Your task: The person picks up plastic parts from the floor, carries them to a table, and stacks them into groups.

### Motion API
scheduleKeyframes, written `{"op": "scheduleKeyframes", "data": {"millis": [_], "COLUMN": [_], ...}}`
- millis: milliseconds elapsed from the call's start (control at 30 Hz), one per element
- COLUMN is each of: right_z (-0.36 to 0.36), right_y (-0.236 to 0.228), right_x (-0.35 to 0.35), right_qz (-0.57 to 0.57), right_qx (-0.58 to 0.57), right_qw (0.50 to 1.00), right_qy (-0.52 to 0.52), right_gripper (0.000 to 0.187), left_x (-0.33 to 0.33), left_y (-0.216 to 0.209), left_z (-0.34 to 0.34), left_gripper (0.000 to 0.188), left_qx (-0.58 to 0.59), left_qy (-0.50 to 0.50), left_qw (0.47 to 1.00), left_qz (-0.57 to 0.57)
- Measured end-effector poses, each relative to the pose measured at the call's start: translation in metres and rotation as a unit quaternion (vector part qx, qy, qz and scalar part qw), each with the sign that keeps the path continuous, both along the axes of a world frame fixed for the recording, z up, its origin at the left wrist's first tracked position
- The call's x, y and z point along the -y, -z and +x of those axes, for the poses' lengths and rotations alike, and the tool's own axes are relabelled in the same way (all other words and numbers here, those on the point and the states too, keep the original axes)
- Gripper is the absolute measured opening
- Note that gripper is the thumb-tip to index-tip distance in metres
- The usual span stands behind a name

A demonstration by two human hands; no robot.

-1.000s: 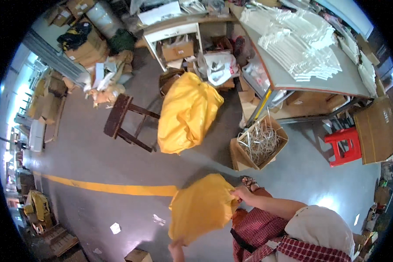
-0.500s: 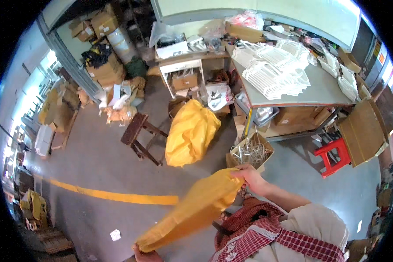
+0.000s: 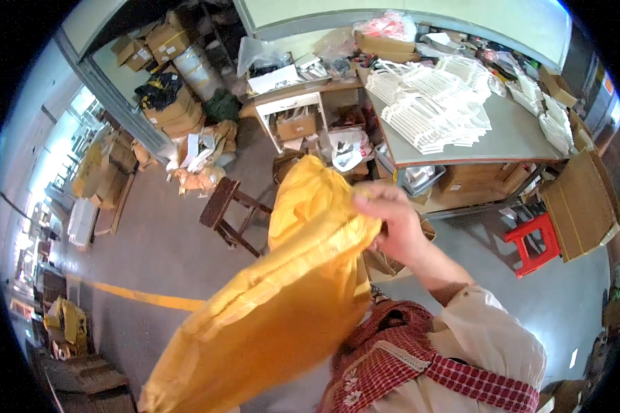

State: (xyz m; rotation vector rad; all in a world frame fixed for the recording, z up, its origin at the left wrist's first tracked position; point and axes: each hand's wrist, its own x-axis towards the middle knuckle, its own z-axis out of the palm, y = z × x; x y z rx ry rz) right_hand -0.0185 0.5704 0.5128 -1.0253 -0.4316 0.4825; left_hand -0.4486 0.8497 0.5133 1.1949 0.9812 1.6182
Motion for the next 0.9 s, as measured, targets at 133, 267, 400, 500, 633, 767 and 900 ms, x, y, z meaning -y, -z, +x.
{"op": "scheduleKeyframes", "data": {"millis": [133, 267, 400, 500, 633, 767, 900], "right_z": [0.039, 0.09, 0.128, 0.148, 0.161, 0.149, 0.137], "right_y": [-0.032, -0.004, -0.044, -0.103, -0.135, -0.104, -0.039], "right_x": [-0.021, -0.053, -0.047, -0.039, -0.068, -0.123, -0.175], "right_qz": [0.079, -0.009, 0.014, 0.102, 0.259, 0.089, -0.06], "right_qx": [0.003, -0.041, 0.033, 0.133, 0.166, 0.14, 0.258], "right_qw": [0.993, 0.991, 0.992, 0.978, 0.93, 0.94, 0.859], "right_qy": [-0.092, -0.129, -0.125, -0.127, -0.2, -0.299, -0.438], "right_gripper": [0.023, 0.024, 0.024, 0.027, 0.028, 0.034, 0.042], "left_x": [0.041, -0.028, 0.007, 0.022, 0.04, -0.02, 0.011], "left_y": [-0.071, -0.023, -0.103, -0.164, -0.187, -0.109, -0.044], "left_z": [0.085, 0.13, 0.128, 0.14, 0.197, 0.182, 0.247], "left_gripper": [0.048, 0.046, 0.048, 0.054, 0.055, 0.049, 0.023], "left_qx": [0.133, -0.042, 0.005, 0.067, 0.074, -0.084, -0.271], "left_qy": [-0.1, 0.148, 0.083, -0.017, -0.087, 0.115, 0.21], "left_qw": [0.984, 0.983, 0.996, 0.985, 0.971, 0.989, 0.939], "left_qz": [0.066, -0.096, -0.024, 0.16, 0.209, 0.037, -0.004]}}
